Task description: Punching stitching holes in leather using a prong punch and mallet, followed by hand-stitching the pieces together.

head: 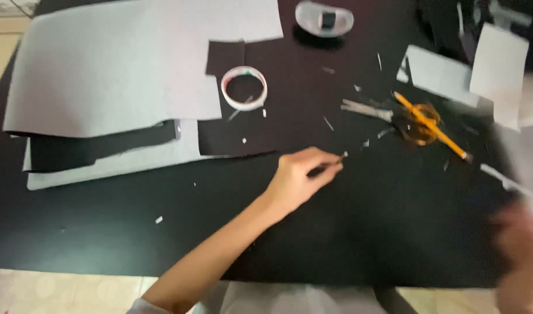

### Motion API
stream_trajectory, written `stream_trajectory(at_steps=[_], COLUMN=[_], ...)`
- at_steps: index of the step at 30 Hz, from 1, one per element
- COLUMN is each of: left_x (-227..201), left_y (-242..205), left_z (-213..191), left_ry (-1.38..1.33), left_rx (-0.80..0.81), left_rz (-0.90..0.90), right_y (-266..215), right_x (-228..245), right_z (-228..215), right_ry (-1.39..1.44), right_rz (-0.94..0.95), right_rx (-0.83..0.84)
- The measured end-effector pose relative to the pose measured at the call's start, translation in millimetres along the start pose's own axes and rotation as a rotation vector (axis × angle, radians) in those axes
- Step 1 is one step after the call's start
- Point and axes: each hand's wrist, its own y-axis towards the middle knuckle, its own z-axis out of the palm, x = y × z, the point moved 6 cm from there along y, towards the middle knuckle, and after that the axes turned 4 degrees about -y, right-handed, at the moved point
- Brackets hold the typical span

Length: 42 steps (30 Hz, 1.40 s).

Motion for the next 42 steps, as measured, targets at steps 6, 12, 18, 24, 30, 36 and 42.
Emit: stream_trajectory(at_steps=[6, 12, 18, 24, 30, 36, 42], left_x=[3.4, 2.6, 1.3, -0.6, 2.6, 3.3, 3.0], left_y=[0.3, -6.9, -1.4, -3.7, -2.7, -4.0, -1.6], left_z=[-2.9, -0.7, -1.9, -2.3, -2.1, 0.5, 1.5], left_ry=[-0.021, -0.059, -0.054, -0.024, 0.008, 0.004, 0.104], left_rx=[0.003, 0.009, 0.023, -0.012, -0.004, 0.009, -0.024], left_rz=[0.012, -0.050, 0.039, 0.016, 0.040, -0.003, 0.026], right_y=[-13.8, -10.9, 14.8, 48.6, 51.1, 66.2, 85.1], right_x=[270.3, 284.0, 260.5, 294.4, 296.3, 358.3, 386.9], right_z=[-442.0, -430.0, -456.4, -354.8, -377.1, -482.4, -482.1], right_ry=[0.274, 0.176, 0.831, 0.679, 0.376, 1.110, 1.256], right_rz=[-0.197, -0.007, 0.186, -0.079, -0.250, -0.503, -0.540], right_rx=[0.110, 0.574, 0.116, 0.160, -0.240, -0.162, -0.106])
